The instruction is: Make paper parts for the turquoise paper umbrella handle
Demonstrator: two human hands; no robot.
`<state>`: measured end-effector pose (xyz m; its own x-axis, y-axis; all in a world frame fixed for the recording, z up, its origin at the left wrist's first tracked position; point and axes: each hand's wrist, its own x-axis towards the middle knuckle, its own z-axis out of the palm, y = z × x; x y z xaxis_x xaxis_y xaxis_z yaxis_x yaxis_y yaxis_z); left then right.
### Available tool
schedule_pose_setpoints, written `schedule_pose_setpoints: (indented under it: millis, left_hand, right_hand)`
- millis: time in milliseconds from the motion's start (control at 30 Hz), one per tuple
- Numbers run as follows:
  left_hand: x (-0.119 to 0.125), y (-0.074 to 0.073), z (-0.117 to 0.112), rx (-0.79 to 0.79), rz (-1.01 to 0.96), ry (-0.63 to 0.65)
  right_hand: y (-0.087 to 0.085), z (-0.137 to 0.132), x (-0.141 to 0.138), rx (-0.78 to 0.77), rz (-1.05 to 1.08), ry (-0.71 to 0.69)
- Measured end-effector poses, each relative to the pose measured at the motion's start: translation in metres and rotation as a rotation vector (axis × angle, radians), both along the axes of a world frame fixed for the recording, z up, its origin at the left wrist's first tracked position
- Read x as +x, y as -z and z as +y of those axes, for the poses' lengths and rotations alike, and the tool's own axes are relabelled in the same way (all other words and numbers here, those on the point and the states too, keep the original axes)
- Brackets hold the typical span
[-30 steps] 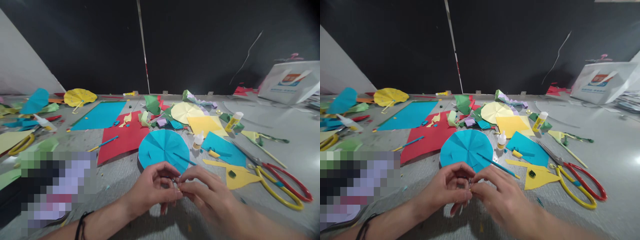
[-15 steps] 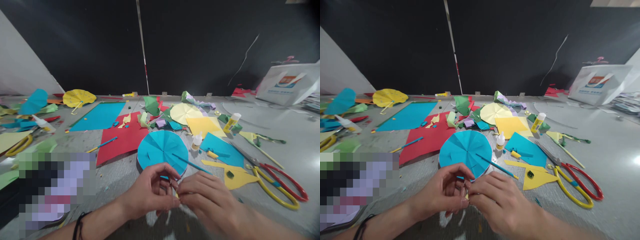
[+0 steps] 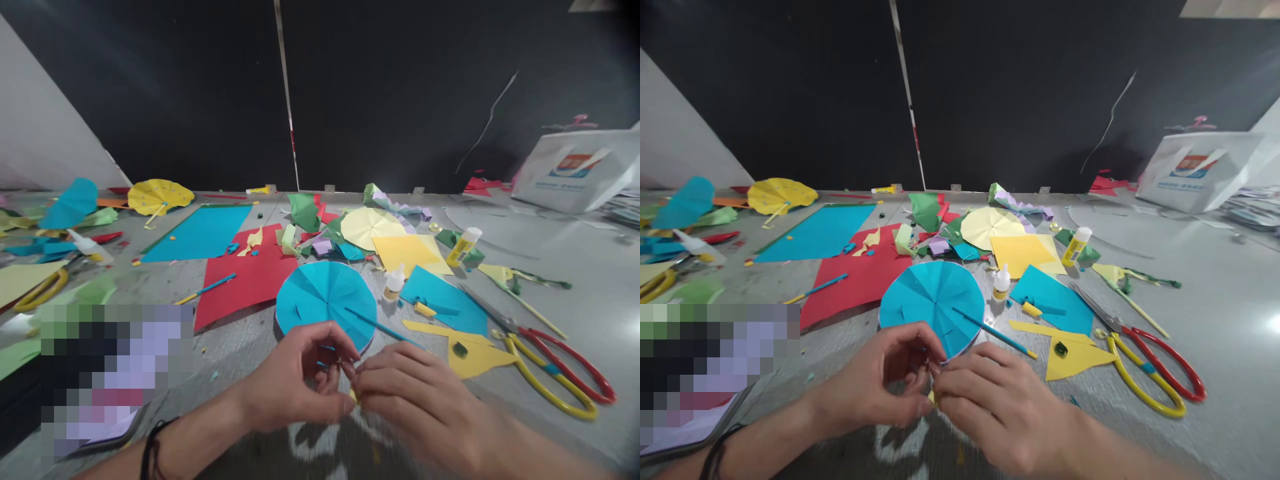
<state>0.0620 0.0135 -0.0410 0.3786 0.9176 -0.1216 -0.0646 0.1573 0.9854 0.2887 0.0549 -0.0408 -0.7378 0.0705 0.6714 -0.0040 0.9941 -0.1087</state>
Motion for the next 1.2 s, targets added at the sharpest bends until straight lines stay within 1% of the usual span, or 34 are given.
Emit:
schedule_pose_setpoints:
  millis: [200,300,400,567,733,900,1067,1200]
  left_hand:
    - [0.004,-0.003,-0.006,0.117,0.148,0.043]
    - [0.007,0.000,-0.008,0.159,0.210,0.069]
    - [0.010,0.005,-0.010,0.165,0.228,0.090]
    - [0.007,0.009,-0.009,0.132,0.161,0.120]
    - [0.004,0.010,-0.008,0.017,0.054,0.136]
    - [0.004,0.012,-0.009,-0.084,-0.014,0.138]
    - [0.002,0.011,-0.005,-0.092,-0.057,0.098]
    - [-0.002,0.011,-0.002,-0.076,-0.116,0.045]
  right_hand:
    - [0.005,0.000,-0.001,-0.017,-0.049,-0.051]
    - [0.008,-0.001,-0.001,-0.043,-0.068,-0.040]
    - [0.010,-0.001,-0.002,-0.030,-0.081,-0.050]
    - [0.007,-0.003,-0.002,-0.028,-0.109,-0.064]
    - [0.001,-0.005,-0.003,-0.026,-0.118,-0.064]
    - [0.000,-0.006,-0.006,0.001,-0.083,-0.062]
    - [-0.002,-0.004,-0.003,-0.029,-0.046,-0.102]
    - [-0.005,-0.003,0.001,-0.057,-0.018,-0.062]
